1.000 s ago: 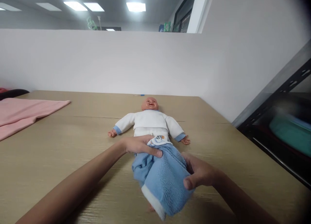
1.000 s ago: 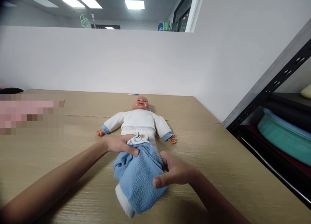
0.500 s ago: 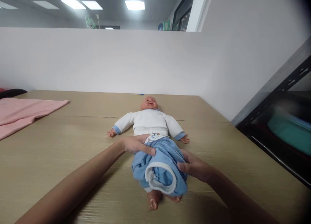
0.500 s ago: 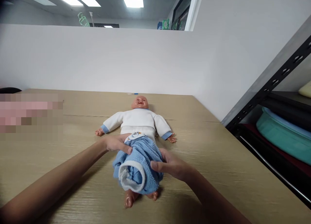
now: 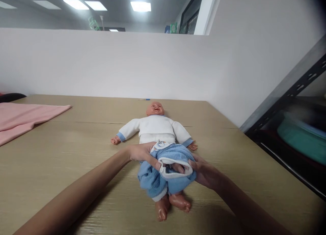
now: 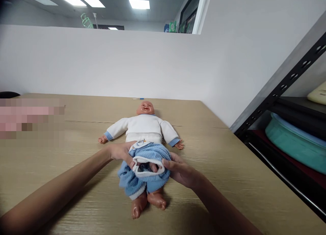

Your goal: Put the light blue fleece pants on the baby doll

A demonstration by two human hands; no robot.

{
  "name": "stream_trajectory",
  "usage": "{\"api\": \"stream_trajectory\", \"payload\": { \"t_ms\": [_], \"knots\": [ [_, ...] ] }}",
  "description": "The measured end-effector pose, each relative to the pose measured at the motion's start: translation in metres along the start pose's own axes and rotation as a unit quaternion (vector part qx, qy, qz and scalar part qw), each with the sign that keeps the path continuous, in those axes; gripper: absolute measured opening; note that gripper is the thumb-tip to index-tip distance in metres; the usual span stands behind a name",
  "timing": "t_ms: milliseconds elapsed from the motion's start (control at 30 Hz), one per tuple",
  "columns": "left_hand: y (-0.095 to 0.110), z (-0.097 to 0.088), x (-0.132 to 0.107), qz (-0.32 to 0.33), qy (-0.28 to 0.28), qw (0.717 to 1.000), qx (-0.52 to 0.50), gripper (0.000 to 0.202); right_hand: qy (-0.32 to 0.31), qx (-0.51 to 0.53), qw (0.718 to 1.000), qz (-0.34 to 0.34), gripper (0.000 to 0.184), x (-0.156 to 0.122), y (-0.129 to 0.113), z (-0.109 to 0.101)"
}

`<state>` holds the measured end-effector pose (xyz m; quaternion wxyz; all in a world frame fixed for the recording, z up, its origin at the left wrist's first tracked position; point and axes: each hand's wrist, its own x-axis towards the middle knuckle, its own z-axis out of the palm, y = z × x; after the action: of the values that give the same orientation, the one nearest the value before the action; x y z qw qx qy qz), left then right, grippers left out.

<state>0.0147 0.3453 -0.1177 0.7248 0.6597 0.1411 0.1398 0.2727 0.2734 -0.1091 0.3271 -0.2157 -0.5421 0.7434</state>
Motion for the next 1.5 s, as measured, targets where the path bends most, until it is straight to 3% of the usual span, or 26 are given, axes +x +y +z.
{"api": "stream_trajectory", "payload": {
  "t_ms": [133,200,267,367,433,500,633,733,800,900,1067,1133,1200,1333,1433,1500],
  "knots": [
    [0.004,0.003,-0.002,0.005,0.007,1.000,0.029,0.045,-0.018,-0.089,0.995,-0.034,0.053,0.001,-0.007,0.009],
    [0.006,0.004,-0.003,0.003,-0.013,0.999,0.042,0.039,0.015,-0.131,0.990,-0.044,0.057,0.003,-0.006,0.010],
    [0.007,0.005,-0.003,-0.015,-0.023,0.999,0.035,0.041,0.100,-0.181,0.976,-0.063,0.051,0.006,-0.004,0.008],
    [0.010,0.011,-0.002,-0.023,0.013,0.999,0.025,0.064,0.266,-0.274,0.919,-0.102,0.036,0.008,-0.005,0.006],
    [0.013,0.016,0.001,-0.004,0.040,0.998,0.046,0.077,0.325,-0.323,0.882,-0.114,0.029,0.006,-0.007,0.009],
    [0.016,0.021,0.003,-0.002,0.051,0.995,0.084,0.067,0.357,-0.347,0.861,-0.103,0.035,-0.002,-0.005,0.020],
    [0.023,0.031,0.006,-0.015,0.083,0.982,0.172,0.035,0.383,-0.333,0.861,-0.033,0.052,-0.031,0.022,0.064],
    [0.029,0.037,0.004,-0.016,0.062,0.967,0.245,0.041,0.396,-0.302,0.867,0.001,0.059,-0.054,0.060,0.097],
    [0.034,0.042,0.001,-0.027,0.041,0.956,0.289,0.041,0.420,-0.324,0.847,0.032,0.066,-0.067,0.083,0.107],
    [0.040,0.048,-0.003,-0.072,0.043,0.928,0.362,0.037,0.470,-0.419,0.777,0.027,0.067,-0.083,0.105,0.105],
    [0.037,0.058,-0.004,-0.138,0.044,0.859,0.491,0.043,0.481,-0.603,0.627,-0.109,0.016,-0.095,0.114,0.092],
    [0.034,0.061,-0.003,-0.151,0.036,0.838,0.523,0.043,0.488,-0.639,0.577,-0.145,0.014,-0.093,0.113,0.093],
    [0.032,0.064,-0.003,-0.160,0.040,0.830,0.533,0.048,0.509,-0.644,0.550,-0.157,0.016,-0.088,0.111,0.098],
    [0.033,0.066,-0.003,-0.172,0.044,0.843,0.507,0.057,0.535,-0.616,0.559,-0.145,0.018,-0.079,0.111,0.108],
    [0.034,0.066,-0.004,-0.180,0.048,0.855,0.484,0.053,0.560,-0.561,0.599,-0.113,0.026,-0.078,0.121,0.111],
    [0.032,0.064,-0.004,-0.175,0.059,0.863,0.470,0.053,0.582,-0.491,0.643,-0.086,0.035,-0.078,0.129,0.110]
  ]
}}
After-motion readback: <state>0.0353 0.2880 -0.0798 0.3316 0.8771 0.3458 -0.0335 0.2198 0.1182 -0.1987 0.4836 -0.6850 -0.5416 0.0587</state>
